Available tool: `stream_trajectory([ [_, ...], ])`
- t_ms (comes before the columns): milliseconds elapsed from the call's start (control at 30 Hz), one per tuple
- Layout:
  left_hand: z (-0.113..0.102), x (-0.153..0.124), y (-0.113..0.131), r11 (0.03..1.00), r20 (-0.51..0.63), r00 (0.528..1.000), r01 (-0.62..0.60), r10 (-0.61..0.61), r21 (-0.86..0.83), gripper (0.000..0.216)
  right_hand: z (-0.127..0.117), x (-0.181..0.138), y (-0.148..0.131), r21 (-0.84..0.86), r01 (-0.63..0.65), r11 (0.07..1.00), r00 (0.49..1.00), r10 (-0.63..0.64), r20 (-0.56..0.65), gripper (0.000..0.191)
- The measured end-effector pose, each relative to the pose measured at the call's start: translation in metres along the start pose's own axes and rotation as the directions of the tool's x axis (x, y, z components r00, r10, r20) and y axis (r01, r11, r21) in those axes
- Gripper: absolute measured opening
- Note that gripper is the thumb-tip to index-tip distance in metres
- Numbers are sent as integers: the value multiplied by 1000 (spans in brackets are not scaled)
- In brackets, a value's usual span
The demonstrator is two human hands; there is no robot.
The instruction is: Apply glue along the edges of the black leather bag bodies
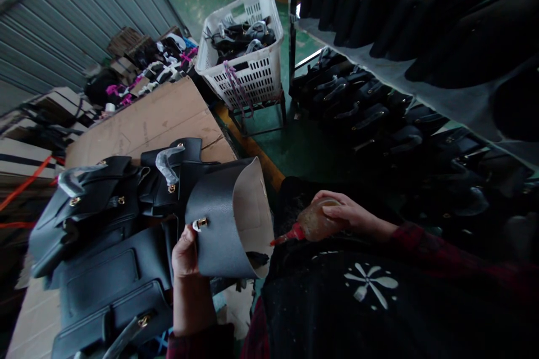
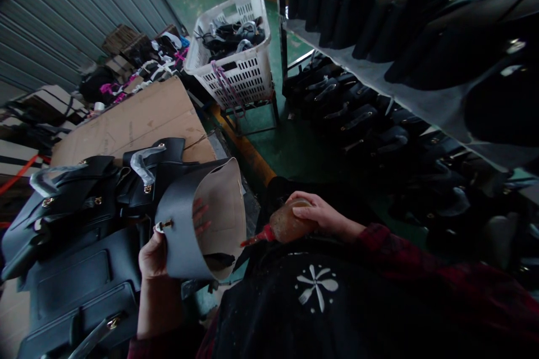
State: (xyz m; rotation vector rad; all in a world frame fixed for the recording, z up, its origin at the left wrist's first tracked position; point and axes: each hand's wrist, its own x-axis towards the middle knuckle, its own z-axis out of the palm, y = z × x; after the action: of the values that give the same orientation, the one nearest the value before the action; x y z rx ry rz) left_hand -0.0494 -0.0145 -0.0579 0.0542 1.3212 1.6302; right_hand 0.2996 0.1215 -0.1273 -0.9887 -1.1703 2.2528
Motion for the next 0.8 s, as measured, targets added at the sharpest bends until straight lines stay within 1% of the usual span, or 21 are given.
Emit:
stream_trajectory([
  [100,9,-3,1,1000,-42,999,7,-6,25,32,-3,0,-3,-11,-7,1000,1000,7,7,46],
  [167,15,-5,1,999,-47,999,3,-1,39,31,-7,2,-4,-41,25,999,999,-26,-25,45],
  [233,19,-7,1,999,-36,999,2,-1,49,29,-12,6,-6,-82,77,994,993,-84,-84,43],
  [333,17,-7,0,997,-16,1000,12,-11,79,26,-16,14,-6,-123,156,980,966,-177,-186,42],
  [433,10,-5,-2,994,0,1000,6,-6,107,25,-14,20,-7,-113,192,975,949,-214,-233,42],
  [533,6,-3,-4,995,32,999,-7,4,98,23,-10,21,-8,-120,173,978,955,-197,-223,43],
  [600,7,-4,-3,996,44,999,-11,7,93,21,-9,17,-7,-111,140,984,968,-160,-193,43],
  [700,14,-5,-2,996,17,1000,-16,15,85,23,-8,7,-4,-85,73,994,990,-83,-118,42],
  [800,19,-6,-1,997,-20,999,-25,27,75,28,-4,-3,0,-85,11,996,999,-15,-51,43],
])
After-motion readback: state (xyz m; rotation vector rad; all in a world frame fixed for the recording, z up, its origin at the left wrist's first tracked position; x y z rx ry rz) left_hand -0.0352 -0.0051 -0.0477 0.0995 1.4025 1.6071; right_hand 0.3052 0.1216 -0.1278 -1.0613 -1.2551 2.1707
